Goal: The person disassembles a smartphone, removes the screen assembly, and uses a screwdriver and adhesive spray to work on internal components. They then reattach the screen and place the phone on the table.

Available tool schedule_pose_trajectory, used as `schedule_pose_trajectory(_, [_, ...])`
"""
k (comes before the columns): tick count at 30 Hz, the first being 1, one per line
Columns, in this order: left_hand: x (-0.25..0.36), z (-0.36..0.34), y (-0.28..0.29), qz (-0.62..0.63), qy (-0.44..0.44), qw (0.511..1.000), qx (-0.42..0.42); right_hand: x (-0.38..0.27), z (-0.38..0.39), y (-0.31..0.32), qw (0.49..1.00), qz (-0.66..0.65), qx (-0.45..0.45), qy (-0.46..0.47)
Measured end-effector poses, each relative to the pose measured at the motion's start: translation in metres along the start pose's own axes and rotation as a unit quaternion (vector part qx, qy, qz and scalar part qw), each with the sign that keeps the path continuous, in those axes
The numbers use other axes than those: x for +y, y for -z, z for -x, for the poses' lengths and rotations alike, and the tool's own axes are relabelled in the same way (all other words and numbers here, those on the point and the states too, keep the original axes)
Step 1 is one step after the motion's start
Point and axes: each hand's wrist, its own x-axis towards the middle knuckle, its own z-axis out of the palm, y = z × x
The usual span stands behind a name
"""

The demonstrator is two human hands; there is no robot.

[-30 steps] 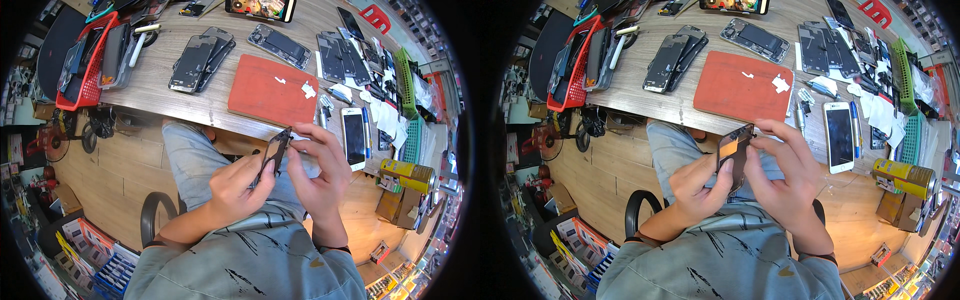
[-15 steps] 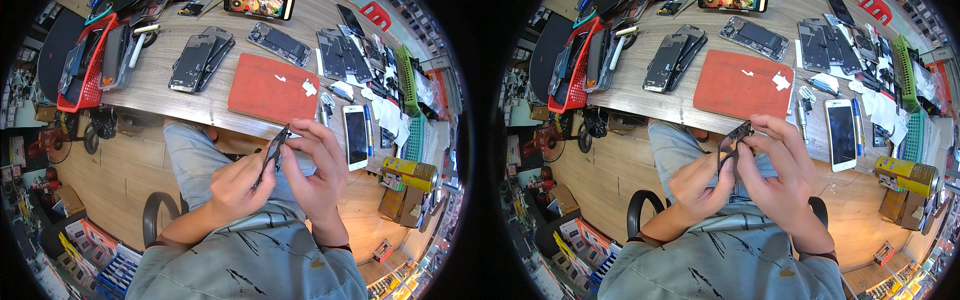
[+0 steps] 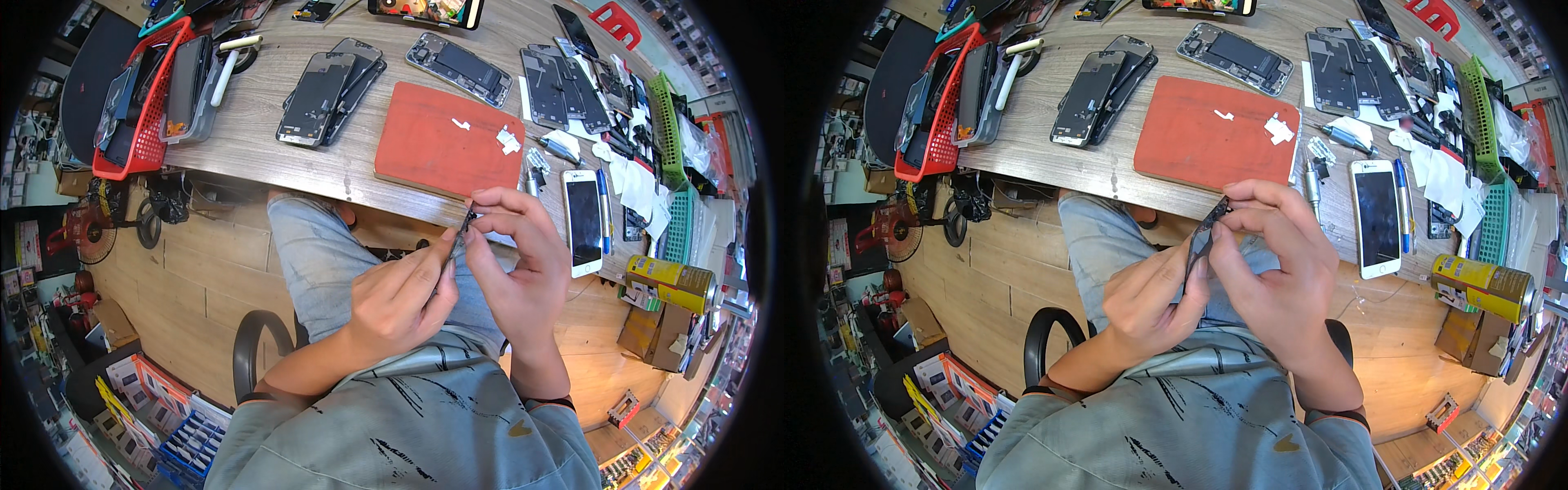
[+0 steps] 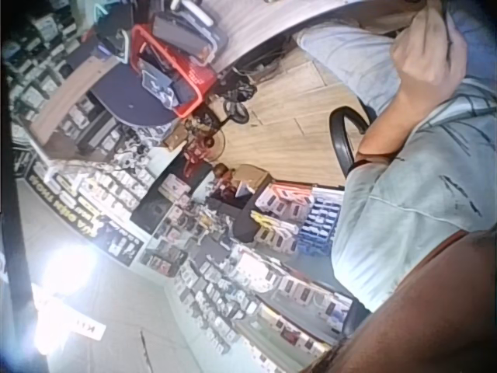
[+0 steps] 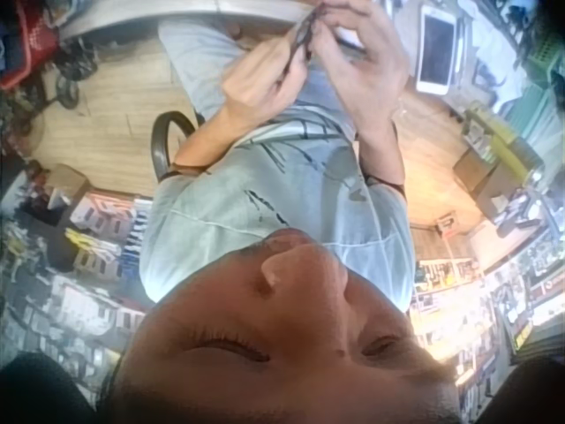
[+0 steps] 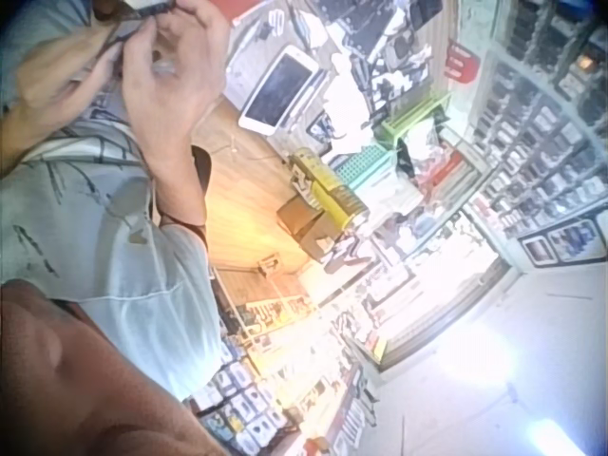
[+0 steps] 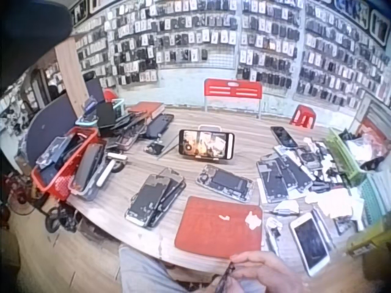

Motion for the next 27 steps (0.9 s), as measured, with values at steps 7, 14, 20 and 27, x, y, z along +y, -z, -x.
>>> schedule_pose_trajectory(7, [-0.0003, 0.0009, -0.0017, -0.016, -0.007, 1.0, -0.003, 0.0004, 0.0, -0.005, 0.999, 0.035, 0.023, 0.02])
schedule_pose_trajectory(14, [-0.0021, 0.0021, -0.0038, -0.017, -0.014, 1.0, 0.002, 0.0001, 0.0002, -0.0063, 0.997, 0.057, 0.03, 0.04])
schedule_pose_trajectory(20, [-0.0005, 0.0008, -0.0025, -0.012, -0.009, 1.0, 0.004, -0.0017, -0.0013, -0.0042, 0.995, 0.077, 0.028, 0.059])
schedule_pose_trajectory(27, [-0.0013, 0.0003, -0.0028, 0.002, -0.004, 1.0, 0.006, -0.0033, -0.002, -0.0018, 0.997, 0.061, 0.015, 0.039])
